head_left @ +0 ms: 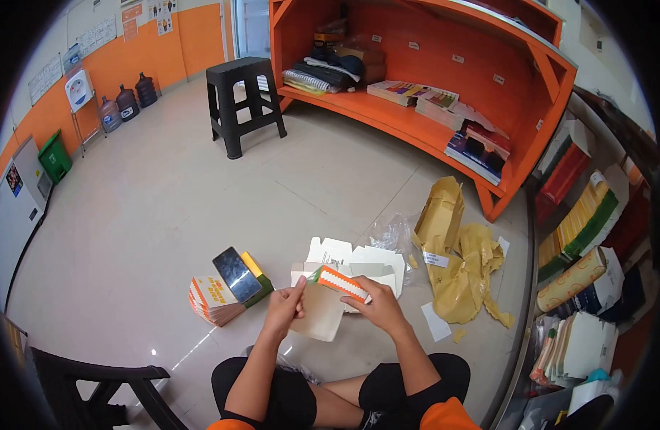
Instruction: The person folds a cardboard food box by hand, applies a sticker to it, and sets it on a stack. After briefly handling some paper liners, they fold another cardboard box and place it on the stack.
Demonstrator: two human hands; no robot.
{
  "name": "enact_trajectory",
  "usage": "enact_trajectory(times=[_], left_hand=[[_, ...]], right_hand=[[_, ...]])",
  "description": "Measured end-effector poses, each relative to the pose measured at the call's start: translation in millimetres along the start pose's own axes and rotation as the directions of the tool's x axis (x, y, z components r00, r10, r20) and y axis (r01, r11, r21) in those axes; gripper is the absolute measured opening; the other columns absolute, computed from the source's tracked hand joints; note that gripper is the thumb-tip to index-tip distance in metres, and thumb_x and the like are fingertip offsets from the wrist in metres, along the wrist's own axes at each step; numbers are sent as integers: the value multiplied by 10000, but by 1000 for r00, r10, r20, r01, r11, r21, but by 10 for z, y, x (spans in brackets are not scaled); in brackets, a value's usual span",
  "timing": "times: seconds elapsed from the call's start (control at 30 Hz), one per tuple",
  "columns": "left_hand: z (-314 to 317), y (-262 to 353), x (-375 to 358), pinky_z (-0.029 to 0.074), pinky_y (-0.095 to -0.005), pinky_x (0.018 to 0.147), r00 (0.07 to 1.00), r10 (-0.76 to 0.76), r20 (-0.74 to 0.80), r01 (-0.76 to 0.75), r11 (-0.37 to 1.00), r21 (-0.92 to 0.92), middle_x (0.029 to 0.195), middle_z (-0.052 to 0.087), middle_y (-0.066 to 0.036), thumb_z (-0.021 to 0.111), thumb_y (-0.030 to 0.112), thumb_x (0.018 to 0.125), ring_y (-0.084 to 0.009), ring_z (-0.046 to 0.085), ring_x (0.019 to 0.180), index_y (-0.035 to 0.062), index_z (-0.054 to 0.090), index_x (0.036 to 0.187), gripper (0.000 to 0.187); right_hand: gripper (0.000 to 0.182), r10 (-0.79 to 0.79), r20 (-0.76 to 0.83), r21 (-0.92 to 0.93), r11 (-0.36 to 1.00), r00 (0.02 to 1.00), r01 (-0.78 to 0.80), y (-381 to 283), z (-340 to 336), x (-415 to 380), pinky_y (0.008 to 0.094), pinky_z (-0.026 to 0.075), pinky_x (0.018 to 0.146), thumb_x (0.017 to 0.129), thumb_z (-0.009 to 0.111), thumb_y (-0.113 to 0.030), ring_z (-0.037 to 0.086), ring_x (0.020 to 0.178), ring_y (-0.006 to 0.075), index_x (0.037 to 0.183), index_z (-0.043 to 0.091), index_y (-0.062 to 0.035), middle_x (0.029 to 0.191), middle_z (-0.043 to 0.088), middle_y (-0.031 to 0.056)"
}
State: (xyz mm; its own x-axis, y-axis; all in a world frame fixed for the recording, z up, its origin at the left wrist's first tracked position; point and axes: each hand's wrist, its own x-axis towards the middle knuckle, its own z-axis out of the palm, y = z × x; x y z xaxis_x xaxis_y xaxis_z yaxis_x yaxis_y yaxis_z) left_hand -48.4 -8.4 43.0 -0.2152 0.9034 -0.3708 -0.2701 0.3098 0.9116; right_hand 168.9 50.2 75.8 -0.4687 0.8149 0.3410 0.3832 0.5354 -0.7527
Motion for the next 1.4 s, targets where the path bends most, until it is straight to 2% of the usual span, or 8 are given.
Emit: enact_trajectory(times=[0.07, 0.17, 0.3, 0.47, 0.77, 1.0, 1.13, 1.4], left_hand=[[-39, -3, 27, 478, -226, 614, 965, 194, -175, -82, 860, 504, 734, 620, -17, 631, 281, 897, -84, 588, 654, 8, 601, 893, 274], [82, -37, 31, 491, -257, 732, 835, 545, 75, -548, 814, 191, 800, 642, -32, 647, 244, 883, -108, 608, 789, 27, 624, 1036, 266], [178, 104, -95, 478, -299, 879, 858, 238, 456, -293, 955, 52, 1082, 658, -92, 670, 198, 855, -160, 609, 998, 53, 574, 1230, 413], [172, 19, -57, 493, -281, 822, 884, 236, 404, -192, 971, -145, 1051, 668, -68, 657, 196, 863, -133, 612, 966, 30, 600, 1195, 375], [198, 35, -35, 454, -203, 653, 975, 124, 186, -77, 967, -245, 854, 674, 11, 656, 200, 871, -43, 588, 754, 42, 634, 1128, 303], [253, -146, -3, 439, -186, 568, 969, 214, 127, -220, 975, 36, 761, 668, -23, 747, 124, 785, -49, 580, 646, 16, 665, 866, 158], [249, -75, -9, 452, -196, 572, 947, 307, 96, -322, 912, 255, 708, 651, -43, 738, 158, 801, -59, 585, 631, -5, 647, 754, 192], [290, -107, -1, 467, -209, 591, 917, 394, 62, -397, 917, 39, 775, 633, -59, 678, 129, 855, -82, 584, 711, 14, 575, 711, 211]], right_hand=[[410, 96, 123, -43, 995, 988, -92, 15, -157, -6, 334, 505, 680, 754, 750, -337, 658, 745, 275, 980, 635, -15, 827, 673, 145], [378, 170, 239, 31, 983, 956, -183, -51, -247, -15, 291, 483, 634, 720, 780, -333, 621, 667, 186, 883, 661, -13, 742, 663, 94], [256, 75, 200, 218, 969, 977, -119, 108, -112, -15, 241, 433, 533, 759, 768, -222, 554, 592, 81, 862, 660, -14, 688, 635, 22], [163, 315, 186, 495, 788, 931, -366, 215, -70, -15, 191, 266, 332, 849, 690, -155, 414, 404, 13, 852, 625, -6, 638, 593, 13], [211, 397, 351, 717, 469, 848, -516, 100, -159, 16, 196, 460, 466, 928, 580, -183, 557, 570, 93, 1023, 640, -4, 763, 636, 34], [183, 185, 118, 562, 798, 976, -219, 238, 119, -14, 192, 334, 441, 849, 686, -190, 428, 494, 33, 931, 664, -27, 723, 623, -5], [194, 247, -4, 39, 968, 969, -246, 68, 84, -33, 196, 348, 447, 829, 705, -210, 397, 465, 36, 827, 650, -24, 665, 607, -19], [175, 322, 8, 636, 729, 947, -253, 81, 224, -17, 210, 421, 507, 806, 709, -53, 476, 547, 71, 705, 577, 1, 883, 537, 51]])
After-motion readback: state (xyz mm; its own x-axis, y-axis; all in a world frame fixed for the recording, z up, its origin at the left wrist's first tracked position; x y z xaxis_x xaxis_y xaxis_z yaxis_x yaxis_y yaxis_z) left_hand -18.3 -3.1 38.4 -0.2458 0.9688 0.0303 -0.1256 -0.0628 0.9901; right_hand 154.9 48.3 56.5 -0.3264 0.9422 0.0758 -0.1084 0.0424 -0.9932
